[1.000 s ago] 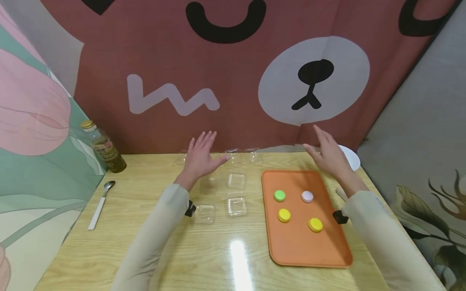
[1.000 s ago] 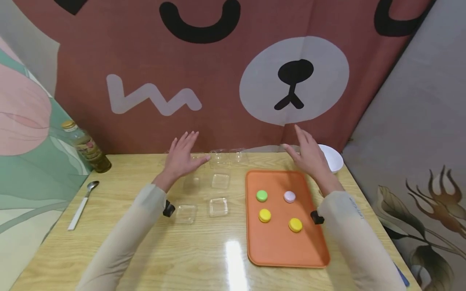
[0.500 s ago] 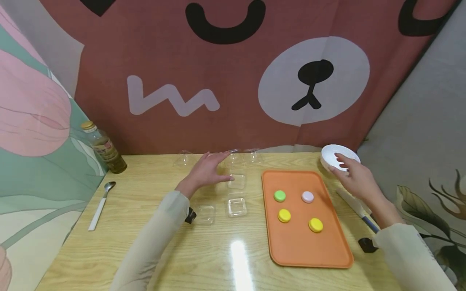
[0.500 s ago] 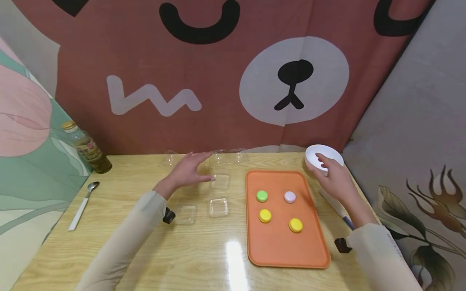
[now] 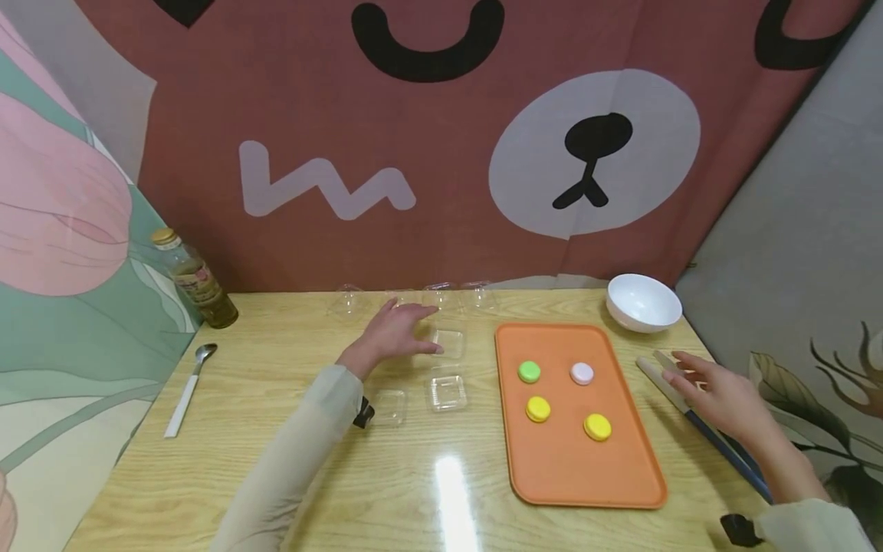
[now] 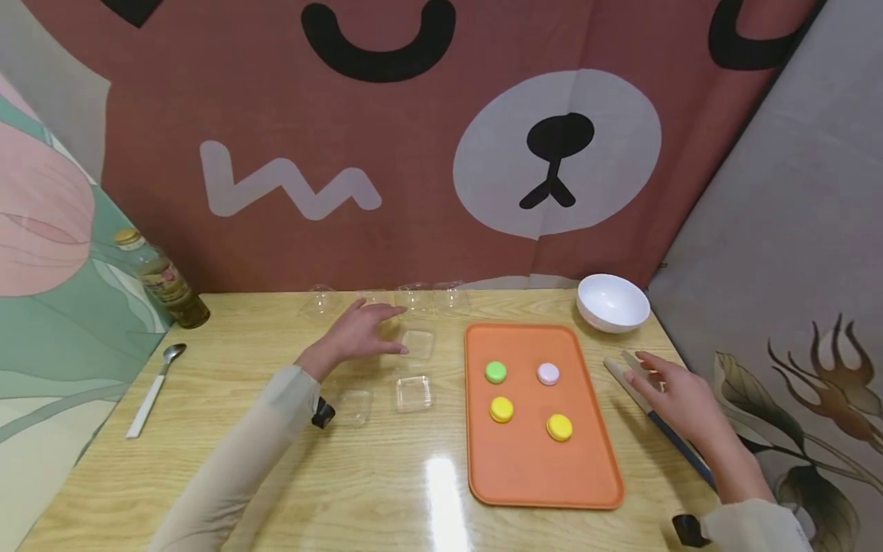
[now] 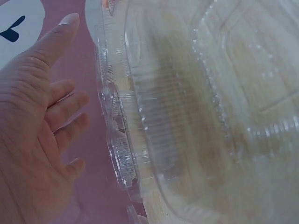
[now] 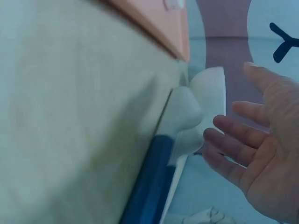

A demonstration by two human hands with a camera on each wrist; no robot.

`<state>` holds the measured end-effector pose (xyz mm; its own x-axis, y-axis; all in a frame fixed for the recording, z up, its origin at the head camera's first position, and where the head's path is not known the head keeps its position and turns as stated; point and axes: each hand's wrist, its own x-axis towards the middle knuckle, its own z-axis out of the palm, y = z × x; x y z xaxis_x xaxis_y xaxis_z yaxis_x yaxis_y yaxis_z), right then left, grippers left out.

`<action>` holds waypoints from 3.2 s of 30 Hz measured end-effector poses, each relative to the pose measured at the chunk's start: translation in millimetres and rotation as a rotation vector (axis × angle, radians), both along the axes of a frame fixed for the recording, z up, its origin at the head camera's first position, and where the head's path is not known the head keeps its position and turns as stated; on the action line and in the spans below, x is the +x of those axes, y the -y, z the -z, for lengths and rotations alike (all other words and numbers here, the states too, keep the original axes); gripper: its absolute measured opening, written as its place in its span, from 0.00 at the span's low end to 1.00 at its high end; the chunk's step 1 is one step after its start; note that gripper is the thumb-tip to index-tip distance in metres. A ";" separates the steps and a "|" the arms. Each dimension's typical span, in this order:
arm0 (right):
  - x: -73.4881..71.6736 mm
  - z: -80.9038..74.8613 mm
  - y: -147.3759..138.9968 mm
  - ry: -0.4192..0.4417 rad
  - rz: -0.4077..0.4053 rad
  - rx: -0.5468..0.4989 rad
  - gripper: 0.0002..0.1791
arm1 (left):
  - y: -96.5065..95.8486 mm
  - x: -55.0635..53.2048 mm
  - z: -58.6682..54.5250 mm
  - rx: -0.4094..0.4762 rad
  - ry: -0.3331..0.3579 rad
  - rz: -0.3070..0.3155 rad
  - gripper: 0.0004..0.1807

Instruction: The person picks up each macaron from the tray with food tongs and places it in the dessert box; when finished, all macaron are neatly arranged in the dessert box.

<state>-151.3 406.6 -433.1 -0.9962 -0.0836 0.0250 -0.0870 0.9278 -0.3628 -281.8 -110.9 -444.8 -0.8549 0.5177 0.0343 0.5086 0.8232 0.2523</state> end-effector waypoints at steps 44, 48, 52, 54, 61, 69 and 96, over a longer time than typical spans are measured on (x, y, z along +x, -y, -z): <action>39.5 45.4 -39.0 0.014 0.111 0.191 0.34 | -11.0 -7.5 6.5 -0.068 0.063 -0.002 0.46; 38.8 44.7 -38.0 0.012 0.123 0.189 0.34 | -11.2 -9.0 7.1 -0.072 0.062 0.005 0.45; 38.7 44.2 -35.8 0.006 0.136 0.184 0.32 | -11.2 -8.7 7.0 -0.086 0.063 0.005 0.44; 39.2 43.4 -34.6 0.020 0.148 0.181 0.33 | -11.7 -8.1 6.9 -0.094 0.063 0.005 0.44; 38.2 40.4 -31.3 -0.032 0.190 0.158 0.30 | -12.0 -7.4 6.5 -0.100 0.068 -0.004 0.43; 38.1 40.8 -29.7 -0.066 0.222 0.158 0.28 | -12.9 -8.8 7.7 -0.084 0.059 -0.001 0.42; 28.7 21.3 -1.8 -0.190 0.198 0.056 0.26 | -15.6 -6.9 7.3 0.007 0.200 -0.069 0.45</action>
<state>-122.6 408.5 -454.4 -0.9711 0.1054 0.2140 0.0361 0.9517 -0.3049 -288.7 -95.3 -452.2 -0.8784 0.4579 -0.1365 0.3902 0.8523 0.3483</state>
